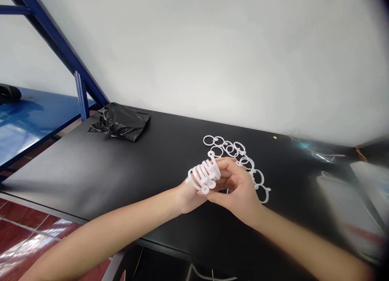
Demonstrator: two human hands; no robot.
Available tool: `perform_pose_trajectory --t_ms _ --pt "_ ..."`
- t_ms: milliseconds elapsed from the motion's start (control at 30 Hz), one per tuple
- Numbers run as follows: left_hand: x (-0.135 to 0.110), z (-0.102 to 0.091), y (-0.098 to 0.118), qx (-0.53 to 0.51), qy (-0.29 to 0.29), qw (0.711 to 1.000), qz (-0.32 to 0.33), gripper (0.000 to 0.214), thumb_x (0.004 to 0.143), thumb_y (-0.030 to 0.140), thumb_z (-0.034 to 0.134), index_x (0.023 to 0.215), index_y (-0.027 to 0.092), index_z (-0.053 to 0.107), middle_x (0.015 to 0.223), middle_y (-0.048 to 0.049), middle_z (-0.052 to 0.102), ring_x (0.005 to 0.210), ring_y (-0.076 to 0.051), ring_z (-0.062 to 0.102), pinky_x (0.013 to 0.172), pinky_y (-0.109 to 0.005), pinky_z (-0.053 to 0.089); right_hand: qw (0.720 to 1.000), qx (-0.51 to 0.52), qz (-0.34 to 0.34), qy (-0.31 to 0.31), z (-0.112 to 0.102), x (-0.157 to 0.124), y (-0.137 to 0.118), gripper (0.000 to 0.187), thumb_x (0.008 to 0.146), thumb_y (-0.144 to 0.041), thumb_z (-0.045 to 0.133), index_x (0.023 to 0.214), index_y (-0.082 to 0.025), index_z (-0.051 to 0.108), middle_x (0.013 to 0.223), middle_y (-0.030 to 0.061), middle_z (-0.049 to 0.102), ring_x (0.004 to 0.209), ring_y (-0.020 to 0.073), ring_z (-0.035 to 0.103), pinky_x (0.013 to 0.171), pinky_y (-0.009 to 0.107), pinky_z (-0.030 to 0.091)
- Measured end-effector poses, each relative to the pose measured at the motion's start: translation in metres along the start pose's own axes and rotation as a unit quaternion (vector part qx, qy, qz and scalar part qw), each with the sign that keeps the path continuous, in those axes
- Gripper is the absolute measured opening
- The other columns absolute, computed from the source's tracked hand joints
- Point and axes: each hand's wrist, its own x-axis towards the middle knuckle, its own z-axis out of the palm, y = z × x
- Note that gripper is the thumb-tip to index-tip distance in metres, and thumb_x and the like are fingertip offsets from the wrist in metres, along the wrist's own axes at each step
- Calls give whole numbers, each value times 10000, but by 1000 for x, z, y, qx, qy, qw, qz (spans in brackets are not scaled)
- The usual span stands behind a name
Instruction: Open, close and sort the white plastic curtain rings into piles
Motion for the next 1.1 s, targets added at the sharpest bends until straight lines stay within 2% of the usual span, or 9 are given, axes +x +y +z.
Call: perform_pose_trajectory --t_ms 100,167,233,333,433,600,700,867,1100 --pt "4 -8 2 95 67 993 30 346 797 325 639 1106 172 647 1044 -105 702 936 -244 674 838 -375 523 997 37 58 -39 -8 6 -7 260 630 -270 855 810 -202 681 803 26 752 727 217 744 671 330 642" --pt "5 -15 8 216 84 969 79 357 766 281 670 1102 165 643 957 -75 709 835 -213 676 730 -318 533 989 62 107 -76 -14 9 -11 242 627 -259 858 802 -177 712 742 28 750 691 215 747 639 316 640" --pt "3 -20 15 358 58 925 114 406 764 233 664 1162 172 609 862 -34 705 735 -170 655 659 -269 515 981 76 145 -106 -19 10 -12 227 628 -236 857 797 -160 725 692 23 742 646 198 743 587 275 625" --pt "-2 -22 26 505 -8 856 110 354 812 217 601 1160 172 560 734 15 674 606 -117 596 582 -214 465 966 82 182 -162 -24 12 -13 182 656 -236 840 768 -144 730 669 26 738 633 178 742 543 217 595" --pt "-5 -18 30 589 -42 803 81 219 816 212 577 1025 169 526 633 38 638 519 -103 557 498 -184 395 951 81 212 -211 -26 13 -12 201 695 -299 811 766 -126 738 705 53 748 610 172 738 481 189 562" --pt "-4 -19 25 691 -39 718 79 143 829 199 543 952 177 476 529 65 561 426 -101 513 437 -179 309 942 94 241 -215 -24 14 -9 301 746 -407 759 722 -108 730 754 86 754 529 144 714 388 141 484" --pt "-4 -23 24 689 -44 716 97 159 803 195 567 928 181 471 548 66 547 426 -97 505 432 -183 301 942 103 242 -209 -23 14 -9 318 791 -426 716 729 -114 729 776 90 759 540 146 720 384 135 469" --pt "-4 -27 30 622 -58 773 111 192 792 289 607 889 178 483 578 67 536 457 -79 460 439 -183 318 932 136 219 -256 -27 16 -10 316 846 -418 668 910 -120 750 979 128 756 737 196 760 499 173 547" --pt "-3 -27 30 671 -61 723 152 184 850 325 557 795 175 465 569 64 486 428 -65 415 431 -193 295 940 132 216 -228 -22 14 -10 389 902 -460 584 863 -113 755 918 128 768 655 172 755 494 168 541"
